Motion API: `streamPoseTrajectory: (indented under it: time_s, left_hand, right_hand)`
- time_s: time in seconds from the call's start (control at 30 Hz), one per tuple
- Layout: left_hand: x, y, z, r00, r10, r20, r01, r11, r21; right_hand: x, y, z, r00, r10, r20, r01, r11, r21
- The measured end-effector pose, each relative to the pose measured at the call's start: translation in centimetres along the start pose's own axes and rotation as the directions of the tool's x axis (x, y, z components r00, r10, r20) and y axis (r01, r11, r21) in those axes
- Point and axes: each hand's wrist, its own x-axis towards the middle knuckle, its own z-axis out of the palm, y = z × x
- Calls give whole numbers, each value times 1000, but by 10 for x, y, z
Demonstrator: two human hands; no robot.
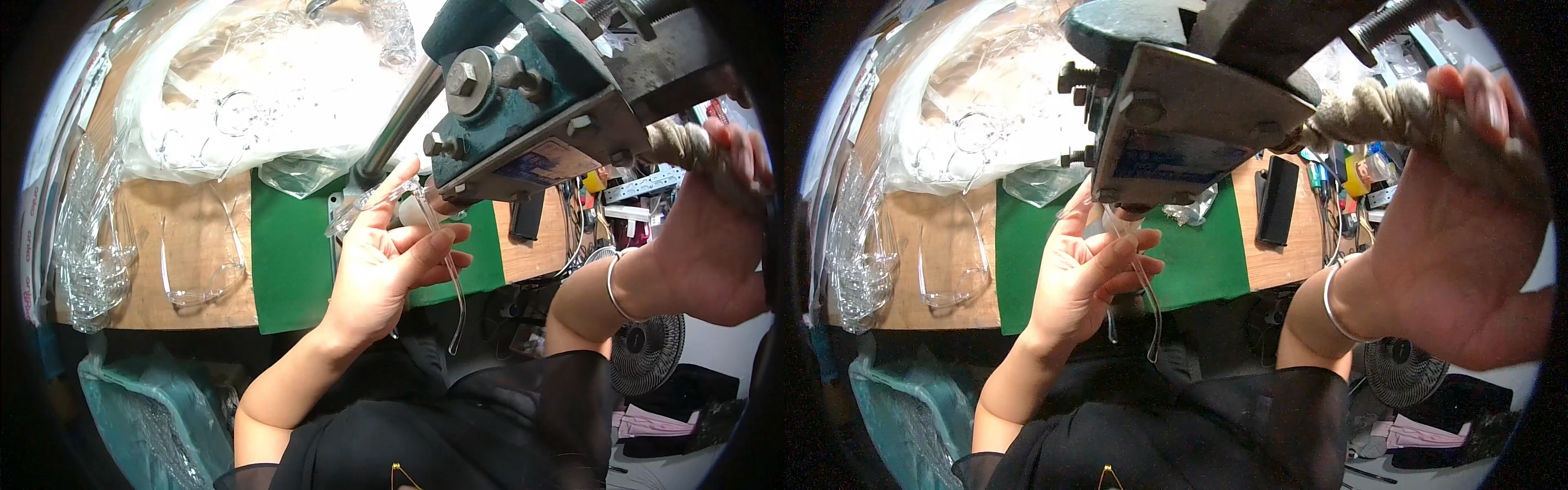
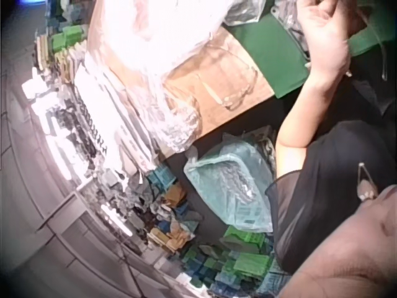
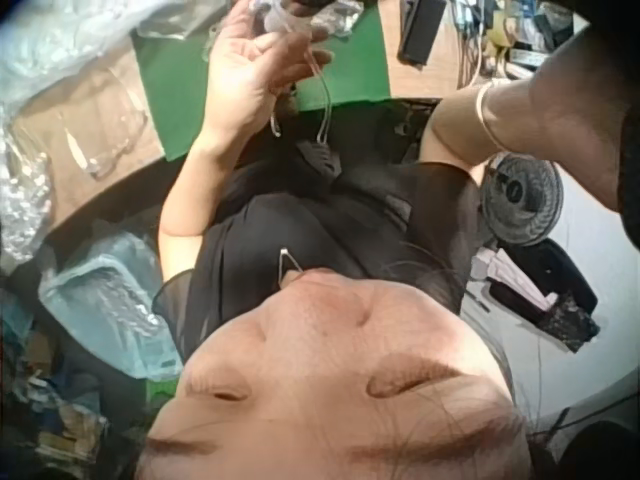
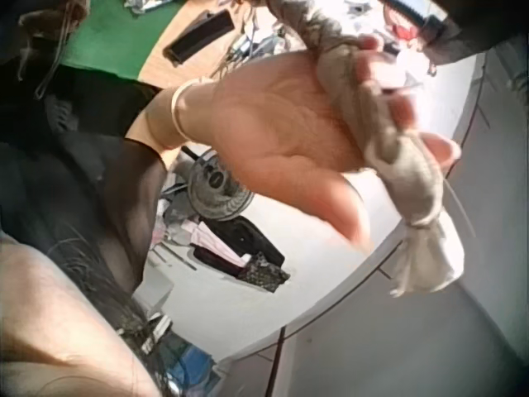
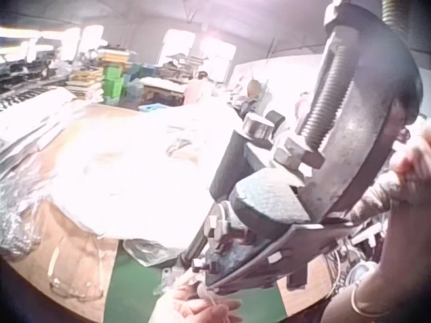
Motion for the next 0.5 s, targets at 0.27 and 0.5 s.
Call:
streamPoseTrajectory:
  time_s: [0.27,0.5]
  left_hand:
    - [6,-5,7,997,-53,-63,51,998,-35]
    - [8,-5,6,998,-40,-42,42,998,50]
  right_hand:
    - [-53,-13,-10,982,-69,177,66,998,19]
    - [-82,0,-4,996,-86,20,88,984,-154]
